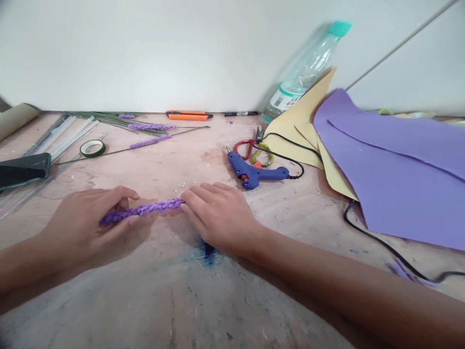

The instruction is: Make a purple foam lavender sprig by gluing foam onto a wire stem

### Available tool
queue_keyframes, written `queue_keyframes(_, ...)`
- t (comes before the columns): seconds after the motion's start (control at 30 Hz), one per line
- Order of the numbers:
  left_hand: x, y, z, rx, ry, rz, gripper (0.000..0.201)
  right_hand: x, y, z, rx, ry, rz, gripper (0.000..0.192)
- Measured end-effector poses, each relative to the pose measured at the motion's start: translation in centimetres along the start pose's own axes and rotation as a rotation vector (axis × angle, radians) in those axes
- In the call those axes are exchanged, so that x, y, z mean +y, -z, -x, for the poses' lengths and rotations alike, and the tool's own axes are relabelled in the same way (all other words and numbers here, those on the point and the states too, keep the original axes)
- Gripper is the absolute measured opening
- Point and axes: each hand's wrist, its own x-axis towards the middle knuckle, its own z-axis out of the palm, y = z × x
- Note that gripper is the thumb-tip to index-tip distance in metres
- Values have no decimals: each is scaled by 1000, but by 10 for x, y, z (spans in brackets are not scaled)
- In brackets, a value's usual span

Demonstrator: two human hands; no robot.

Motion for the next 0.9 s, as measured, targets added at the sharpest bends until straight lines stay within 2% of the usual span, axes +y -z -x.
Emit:
queue_keyframes(0.07,-2,5,-3,49,122,187,17,5,1,-1,-23,-66,-55,31)
queue_keyframes(0.17,-6,14,-13,181,313,674,18,7,6,-5,7,-155,-254,25)
queue_keyframes(0.23,-7,17,-19,253,359,1020,21,-1,13,-8,2,-271,-449,25)
queue_keyframes(0.3,-8,17,-22,249,371,1225,23,-17,21,-11,-72,-400,-640,30)
queue_keyframes(0.37,-6,13,-21,186,416,1253,25,-38,27,-11,-173,-454,-772,33)
queue_keyframes(0.47,1,5,-13,71,452,1238,31,-61,31,-8,-269,-356,-872,35)
queue_keyframes(0.53,7,1,-7,-36,433,1290,33,-63,33,-10,-281,-322,-880,34)
queue_keyframes(0.67,19,-2,0,-209,393,1361,40,-44,34,-36,-95,-460,-933,26)
queue_keyframes(0.7,21,-2,1,-225,379,1354,41,-39,34,-45,-51,-477,-1035,30)
queue_keyframes(0.8,23,-3,4,-255,356,1342,43,-31,31,-70,-72,-436,-1361,42)
queue_keyframes(0.9,23,-6,9,-234,358,1423,43,-29,30,-87,-20,-393,-1438,43)
